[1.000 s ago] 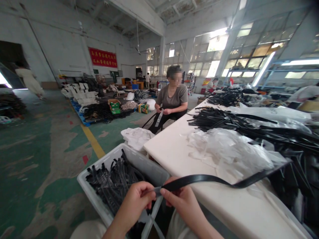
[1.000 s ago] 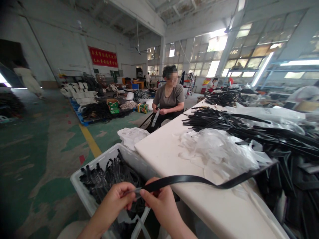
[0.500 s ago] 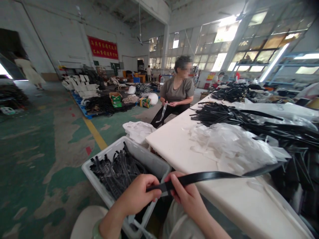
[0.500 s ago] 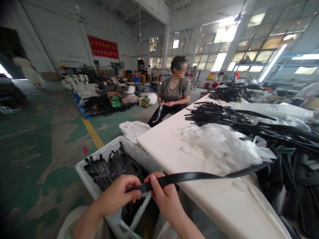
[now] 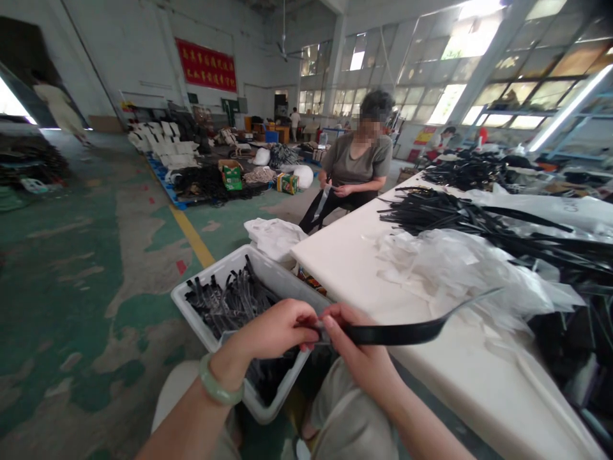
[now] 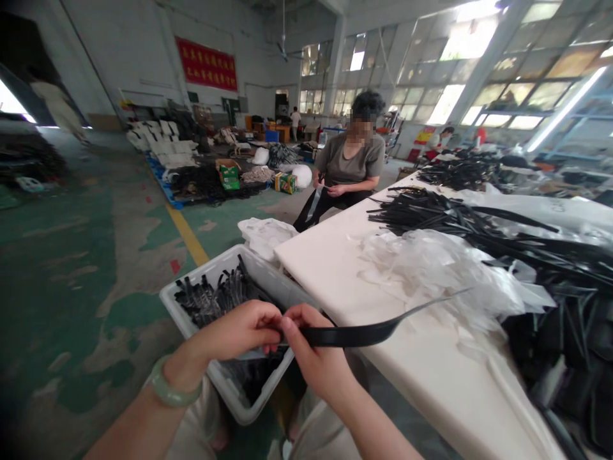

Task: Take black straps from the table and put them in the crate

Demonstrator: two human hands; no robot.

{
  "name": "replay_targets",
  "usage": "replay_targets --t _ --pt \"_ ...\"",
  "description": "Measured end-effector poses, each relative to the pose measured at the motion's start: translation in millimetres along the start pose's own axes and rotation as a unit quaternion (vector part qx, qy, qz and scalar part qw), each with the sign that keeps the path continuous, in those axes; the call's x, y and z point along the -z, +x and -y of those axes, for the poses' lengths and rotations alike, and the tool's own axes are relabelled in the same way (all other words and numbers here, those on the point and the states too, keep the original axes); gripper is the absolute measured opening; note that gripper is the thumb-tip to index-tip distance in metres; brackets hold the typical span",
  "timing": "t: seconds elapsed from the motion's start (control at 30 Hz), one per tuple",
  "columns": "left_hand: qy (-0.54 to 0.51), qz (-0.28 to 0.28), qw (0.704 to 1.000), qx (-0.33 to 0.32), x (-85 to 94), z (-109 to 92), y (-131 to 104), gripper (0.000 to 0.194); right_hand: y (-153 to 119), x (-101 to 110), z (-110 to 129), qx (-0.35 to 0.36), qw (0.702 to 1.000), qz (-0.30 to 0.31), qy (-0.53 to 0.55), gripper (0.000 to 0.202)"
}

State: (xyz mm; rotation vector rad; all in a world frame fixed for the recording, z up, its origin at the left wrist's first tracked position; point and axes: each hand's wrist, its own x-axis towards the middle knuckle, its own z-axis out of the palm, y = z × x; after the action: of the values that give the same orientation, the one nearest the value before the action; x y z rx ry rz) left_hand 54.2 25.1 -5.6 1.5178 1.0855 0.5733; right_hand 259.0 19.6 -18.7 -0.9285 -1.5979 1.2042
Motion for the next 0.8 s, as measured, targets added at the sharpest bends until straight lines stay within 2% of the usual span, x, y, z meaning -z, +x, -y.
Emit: replay_targets --t 0.03,0.07,0.13,0.2,0.23,0.3,0.37,0.4,0.43,0.5,0.53,0.57,0.6,0.7,0.8 --pt "0.006 -0.006 1.000 0.005 3.9 1 -2 0.007 0 1 1 -0.010 0.999 -0.004 0.034 0.031" --pt "0.009 -0.017 1.000 0.013 8.5 4 -5 0.007 0 4 1 -0.026 0.995 -0.034 0.085 0.033" --pt "0.006 -0.039 0.999 0.025 16.6 11 -10 0.009 2 9 -2 -0.049 0.970 -0.144 0.190 0.031" --pt "-0.002 -0.040 0.999 0.026 18.1 17 -10 0.011 5 7 -8 -0.049 0.948 -0.227 0.220 0.035" --pt "-0.006 -0.033 0.999 0.025 16.0 18 -9 0.011 6 3 -11 -0.049 0.952 -0.226 0.199 0.037" --pt "-0.015 -0.014 1.000 0.021 9.2 20 -3 0.009 7 -8 -18 -0.064 0.978 -0.146 0.136 0.039" --pt "-0.020 -0.005 1.000 0.021 5.3 20 1 0.008 8 -15 -22 -0.082 0.985 -0.077 0.129 0.039" --pt "-0.023 -0.005 0.999 0.023 5.9 21 1 0.008 8 -15 -24 -0.081 0.981 -0.084 0.156 0.039" --pt "-0.025 -0.009 0.999 0.026 8.1 22 1 0.008 9 -12 -25 -0.070 0.971 -0.121 0.192 0.038" --pt "-0.031 -0.017 0.999 0.029 14.7 24 -1 0.011 11 -5 -28 -0.033 0.944 -0.233 0.233 0.041" --pt "-0.034 -0.018 0.999 0.029 17.5 25 -1 0.011 12 -1 -29 -0.021 0.935 -0.274 0.223 0.044" --pt "-0.036 -0.015 0.999 0.027 19.3 26 -1 0.011 13 1 -31 -0.019 0.937 -0.289 0.196 0.045" --pt "-0.039 -0.010 0.999 0.023 19.7 26 1 0.011 14 2 -33 -0.027 0.947 -0.279 0.155 0.043" --pt "-0.042 -0.003 0.999 0.013 15.1 24 7 0.011 14 -2 -38 -0.043 0.982 -0.186 0.000 0.044" --pt "-0.049 -0.014 0.999 0.007 9.6 24 12 0.018 13 -8 -37 -0.011 0.984 -0.153 -0.090 0.045"
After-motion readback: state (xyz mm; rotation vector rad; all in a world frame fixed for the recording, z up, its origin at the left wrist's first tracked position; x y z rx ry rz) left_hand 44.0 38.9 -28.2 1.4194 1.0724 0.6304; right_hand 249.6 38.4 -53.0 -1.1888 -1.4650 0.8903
